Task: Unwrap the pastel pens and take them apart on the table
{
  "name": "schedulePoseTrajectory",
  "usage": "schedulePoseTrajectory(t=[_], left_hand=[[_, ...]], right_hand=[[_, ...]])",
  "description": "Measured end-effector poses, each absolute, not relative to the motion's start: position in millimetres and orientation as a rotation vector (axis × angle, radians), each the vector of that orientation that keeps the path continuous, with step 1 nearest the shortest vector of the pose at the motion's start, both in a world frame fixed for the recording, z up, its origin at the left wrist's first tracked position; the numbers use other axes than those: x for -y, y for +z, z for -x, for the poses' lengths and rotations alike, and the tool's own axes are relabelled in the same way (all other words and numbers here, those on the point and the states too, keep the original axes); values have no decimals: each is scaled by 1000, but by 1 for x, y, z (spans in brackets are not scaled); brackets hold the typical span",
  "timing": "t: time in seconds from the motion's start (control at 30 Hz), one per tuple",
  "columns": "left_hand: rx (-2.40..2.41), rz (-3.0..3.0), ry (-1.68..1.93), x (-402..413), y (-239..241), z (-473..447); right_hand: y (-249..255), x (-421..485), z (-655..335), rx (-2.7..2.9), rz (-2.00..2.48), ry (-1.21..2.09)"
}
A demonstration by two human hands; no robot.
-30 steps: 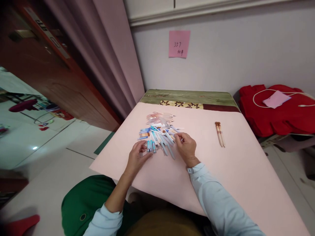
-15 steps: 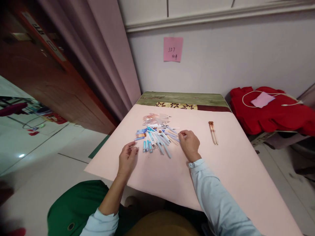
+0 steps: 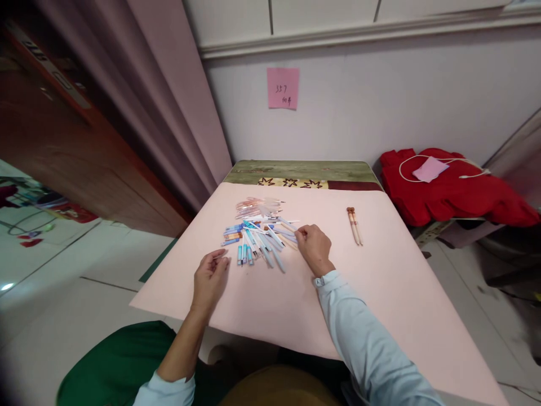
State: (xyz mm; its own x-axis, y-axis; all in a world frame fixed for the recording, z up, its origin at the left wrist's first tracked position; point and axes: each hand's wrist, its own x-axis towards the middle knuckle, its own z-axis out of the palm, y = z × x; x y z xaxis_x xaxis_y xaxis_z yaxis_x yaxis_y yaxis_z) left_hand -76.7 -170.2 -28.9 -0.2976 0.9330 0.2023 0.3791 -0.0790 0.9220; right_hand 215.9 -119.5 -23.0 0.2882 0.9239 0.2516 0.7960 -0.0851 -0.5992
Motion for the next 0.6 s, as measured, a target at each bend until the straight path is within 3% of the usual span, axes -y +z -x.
schedulePoseTrajectory(t=[0.6], left_hand=[[-1639,-1446,1546,176,-16,63]], right_hand=[[-10,130,-207,1459,1450,344]])
